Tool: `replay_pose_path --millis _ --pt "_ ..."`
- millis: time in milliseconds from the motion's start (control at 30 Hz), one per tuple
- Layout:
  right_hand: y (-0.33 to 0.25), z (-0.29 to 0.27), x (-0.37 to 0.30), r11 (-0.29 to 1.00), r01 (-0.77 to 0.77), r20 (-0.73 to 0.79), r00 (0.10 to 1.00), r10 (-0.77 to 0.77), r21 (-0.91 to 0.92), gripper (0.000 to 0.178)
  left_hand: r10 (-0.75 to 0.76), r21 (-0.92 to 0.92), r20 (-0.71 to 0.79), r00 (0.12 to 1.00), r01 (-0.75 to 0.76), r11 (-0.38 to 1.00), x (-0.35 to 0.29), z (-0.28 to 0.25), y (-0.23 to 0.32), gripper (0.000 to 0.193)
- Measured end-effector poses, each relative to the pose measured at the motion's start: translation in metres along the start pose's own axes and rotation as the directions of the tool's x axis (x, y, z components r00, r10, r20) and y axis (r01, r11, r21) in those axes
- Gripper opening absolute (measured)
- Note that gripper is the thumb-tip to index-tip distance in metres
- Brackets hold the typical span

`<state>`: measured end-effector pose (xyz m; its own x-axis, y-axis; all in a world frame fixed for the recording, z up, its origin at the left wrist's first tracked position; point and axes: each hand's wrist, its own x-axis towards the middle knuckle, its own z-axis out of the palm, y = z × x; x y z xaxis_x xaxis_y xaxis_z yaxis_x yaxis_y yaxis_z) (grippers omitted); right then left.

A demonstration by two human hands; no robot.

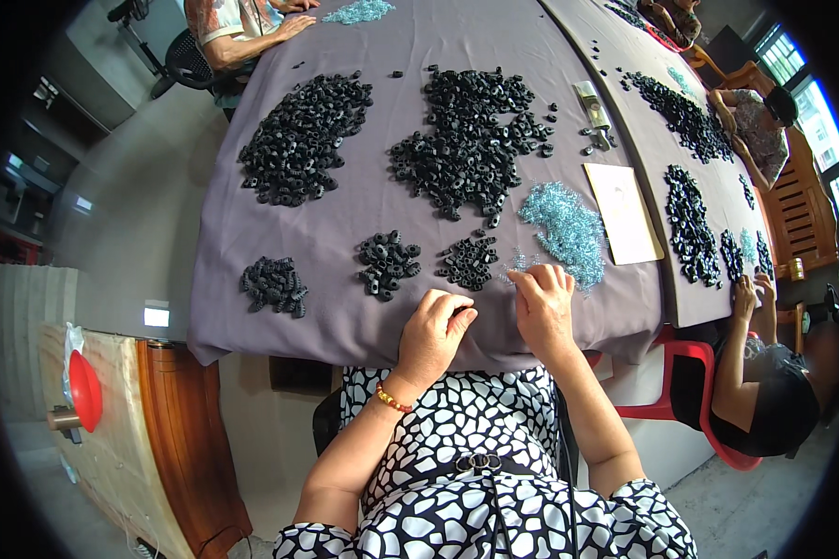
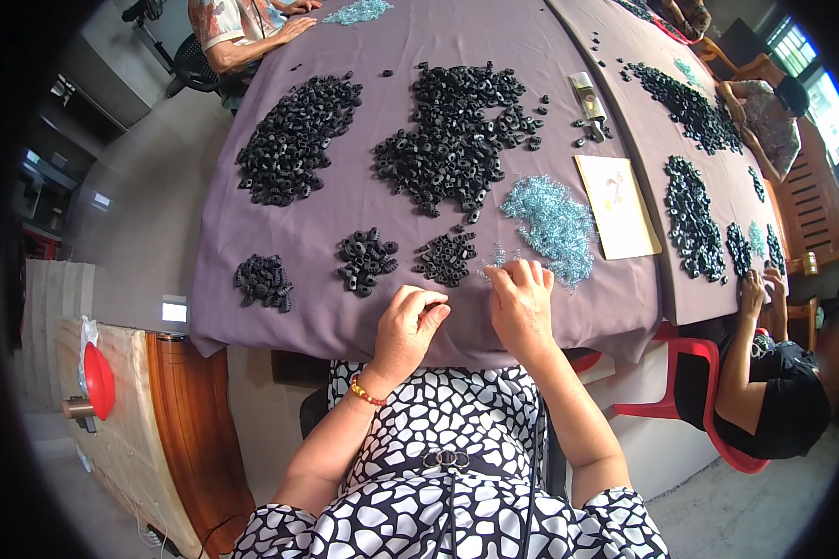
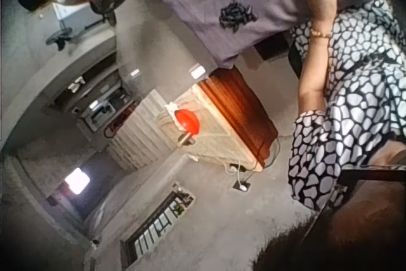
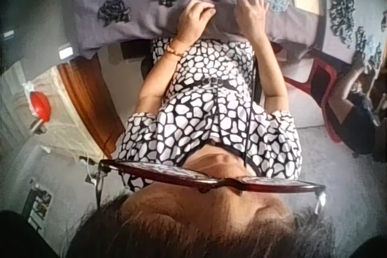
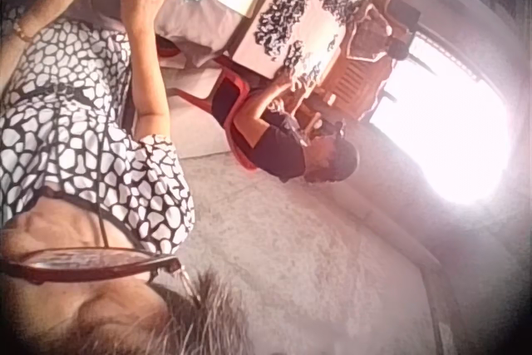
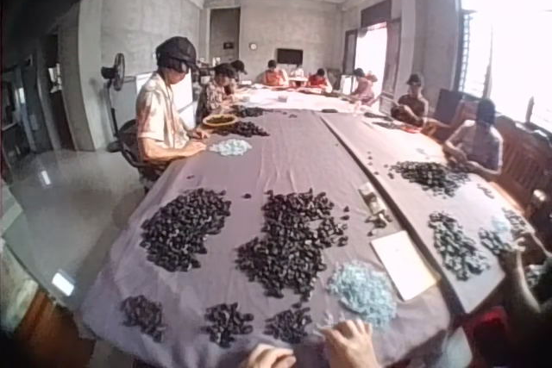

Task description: The person picks up small black and light blue pieces from piles on a table and sorts them into smaller groups.

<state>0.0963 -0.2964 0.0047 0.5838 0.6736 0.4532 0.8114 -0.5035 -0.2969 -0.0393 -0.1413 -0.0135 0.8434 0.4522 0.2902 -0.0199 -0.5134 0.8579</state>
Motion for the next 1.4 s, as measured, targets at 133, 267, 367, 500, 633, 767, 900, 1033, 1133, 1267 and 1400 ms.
replay_pose_path --millis 133,267,367,500,633,767,900,1033,1133,1267,1400 --pt "-0.001 0.001 0.004 0.997 0.040 0.064 0.997 -0.035 -0.069 0.032 -0.008 -0.009 0.017 1.000 0.008 1.000 0.001 -0.001 0.002 0.017" --pt "0.000 0.004 0.005 0.999 0.002 0.045 0.999 -0.001 -0.038 0.026 -0.010 0.003 0.015 1.000 0.010 1.000 0.001 -0.002 0.004 0.017" --pt "0.000 0.006 0.010 1.000 -0.011 0.010 1.000 0.011 -0.024 0.020 -0.011 0.008 0.017 1.000 0.011 1.000 0.001 -0.002 0.003 0.018" --pt "-0.005 0.010 0.016 0.997 -0.002 0.065 0.998 0.007 -0.071 0.015 -0.007 0.013 -0.005 1.000 0.007 1.000 0.001 0.000 0.001 0.016" --pt "-0.008 0.014 0.020 0.987 -0.079 0.142 0.985 0.099 -0.138 0.014 0.001 0.004 0.007 1.000 -0.001 1.000 0.000 -0.001 0.000 0.018" --pt "-0.008 0.011 0.026 0.988 -0.086 0.200 0.973 0.111 -0.131 0.015 -0.007 -0.006 0.017 1.000 0.008 1.000 0.000 -0.002 -0.001 0.019" --pt "-0.008 0.009 0.031 0.980 -0.014 0.270 0.960 0.068 -0.198 0.017 0.008 0.003 -0.002 1.000 -0.008 1.000 0.000 -0.002 -0.002 0.019" --pt "-0.012 0.000 0.032 0.975 0.055 0.241 0.970 -0.001 -0.214 0.015 -0.003 -0.017 0.019 1.000 0.004 1.000 0.001 -0.004 -0.003 0.020" --pt "-0.017 -0.011 0.032 0.997 -0.043 0.179 0.982 0.053 -0.058 0.013 -0.037 -0.086 0.093 0.995 0.046 0.995 0.000 -0.007 -0.005 0.021" --pt "-0.026 -0.024 0.032 0.982 -0.101 0.161 0.984 0.074 0.161 0.011 -0.026 -0.081 0.105 0.994 0.035 0.996 0.000 -0.009 -0.005 0.019" --pt "-0.019 -0.010 0.016 0.976 -0.002 0.143 0.989 -0.030 0.219 0.012 -0.251 -0.373 0.221 0.943 0.319 0.871 -0.002 -0.014 0.007 0.017"
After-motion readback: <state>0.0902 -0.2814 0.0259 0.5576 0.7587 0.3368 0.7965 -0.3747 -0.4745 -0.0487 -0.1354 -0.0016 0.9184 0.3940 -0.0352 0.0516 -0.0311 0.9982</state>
